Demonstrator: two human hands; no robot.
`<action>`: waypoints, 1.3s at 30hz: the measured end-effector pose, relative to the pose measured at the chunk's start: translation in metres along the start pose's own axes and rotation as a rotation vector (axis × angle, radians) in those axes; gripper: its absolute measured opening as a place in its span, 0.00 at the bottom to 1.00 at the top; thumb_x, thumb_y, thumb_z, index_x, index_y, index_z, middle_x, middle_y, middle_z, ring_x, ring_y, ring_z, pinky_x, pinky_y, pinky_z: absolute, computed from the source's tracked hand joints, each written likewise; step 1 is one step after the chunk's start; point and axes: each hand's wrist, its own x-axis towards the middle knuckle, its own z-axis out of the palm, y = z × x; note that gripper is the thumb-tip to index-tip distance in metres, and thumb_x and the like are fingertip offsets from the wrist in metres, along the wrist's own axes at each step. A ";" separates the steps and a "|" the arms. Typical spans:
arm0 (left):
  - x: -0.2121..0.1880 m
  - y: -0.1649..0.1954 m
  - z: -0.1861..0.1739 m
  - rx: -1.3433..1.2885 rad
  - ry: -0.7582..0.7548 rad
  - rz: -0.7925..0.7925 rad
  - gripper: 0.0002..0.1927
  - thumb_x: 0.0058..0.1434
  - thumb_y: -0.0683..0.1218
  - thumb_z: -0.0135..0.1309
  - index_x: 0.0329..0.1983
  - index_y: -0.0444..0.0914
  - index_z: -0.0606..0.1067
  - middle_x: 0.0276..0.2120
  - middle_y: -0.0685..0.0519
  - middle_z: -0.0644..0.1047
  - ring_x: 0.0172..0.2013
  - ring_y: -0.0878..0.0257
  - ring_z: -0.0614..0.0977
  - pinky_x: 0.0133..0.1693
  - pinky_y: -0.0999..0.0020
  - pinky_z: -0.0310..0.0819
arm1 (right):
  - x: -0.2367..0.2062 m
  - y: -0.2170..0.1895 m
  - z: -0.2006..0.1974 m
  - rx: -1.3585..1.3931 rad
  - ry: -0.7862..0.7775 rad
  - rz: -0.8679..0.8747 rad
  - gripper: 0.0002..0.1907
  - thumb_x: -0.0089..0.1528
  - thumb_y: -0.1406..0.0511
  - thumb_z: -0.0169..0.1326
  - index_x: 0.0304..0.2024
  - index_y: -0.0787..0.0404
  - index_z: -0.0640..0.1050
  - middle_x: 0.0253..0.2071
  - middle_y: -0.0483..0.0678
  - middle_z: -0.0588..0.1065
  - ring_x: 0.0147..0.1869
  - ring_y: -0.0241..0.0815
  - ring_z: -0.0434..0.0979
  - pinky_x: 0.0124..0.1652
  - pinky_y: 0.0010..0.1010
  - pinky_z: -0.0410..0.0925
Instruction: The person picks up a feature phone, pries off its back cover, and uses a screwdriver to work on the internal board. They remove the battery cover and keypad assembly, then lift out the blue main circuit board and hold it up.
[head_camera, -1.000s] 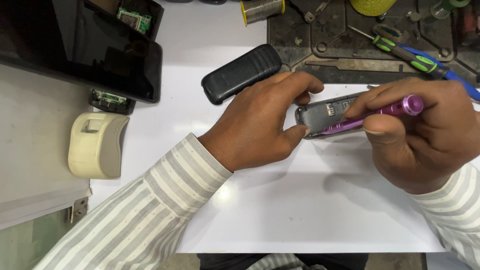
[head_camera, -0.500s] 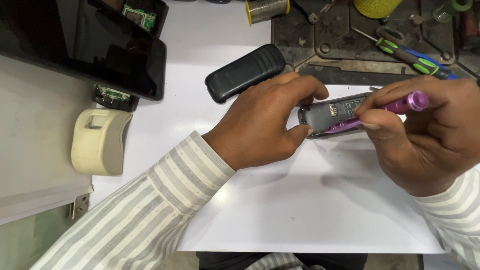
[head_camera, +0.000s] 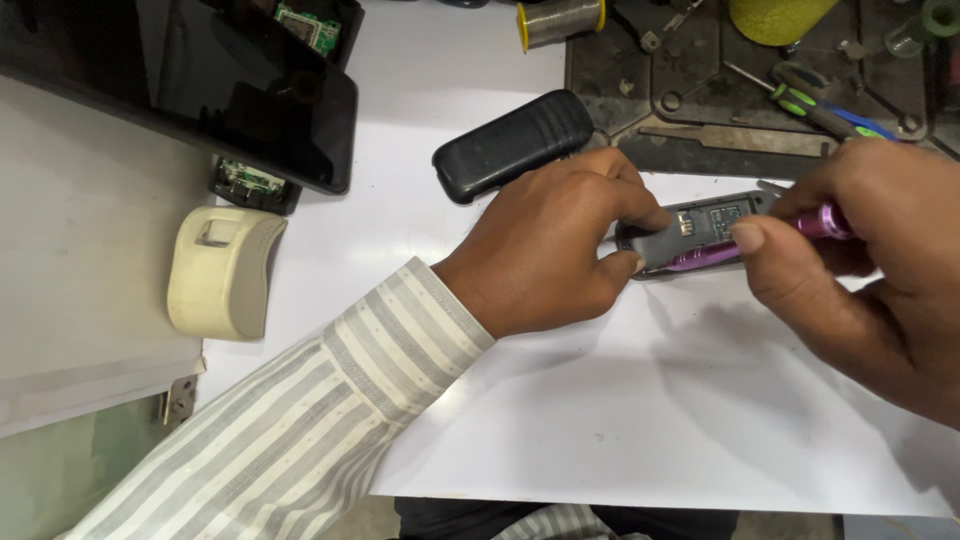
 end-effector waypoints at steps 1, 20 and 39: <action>0.000 0.000 0.000 0.002 0.006 0.006 0.16 0.51 0.39 0.63 0.45 0.39 0.83 0.42 0.52 0.79 0.42 0.57 0.83 0.43 0.63 0.79 | 0.002 0.001 -0.003 -0.166 -0.093 0.059 0.14 0.60 0.59 0.61 0.34 0.63 0.75 0.27 0.49 0.72 0.30 0.39 0.72 0.30 0.28 0.68; -0.003 0.002 0.003 0.027 0.045 0.084 0.11 0.55 0.44 0.61 0.41 0.37 0.80 0.40 0.50 0.78 0.38 0.53 0.82 0.38 0.57 0.76 | 0.018 -0.021 0.007 0.083 -0.125 0.017 0.11 0.57 0.64 0.65 0.33 0.60 0.74 0.26 0.47 0.74 0.25 0.42 0.74 0.24 0.35 0.68; -0.008 0.004 0.009 -0.524 0.254 0.094 0.12 0.63 0.34 0.55 0.43 0.36 0.65 0.39 0.54 0.70 0.26 0.75 0.71 0.28 0.75 0.67 | 0.012 -0.015 0.045 0.555 0.152 -0.121 0.12 0.60 0.76 0.50 0.47 0.69 0.77 0.37 0.49 0.78 0.35 0.35 0.78 0.35 0.26 0.71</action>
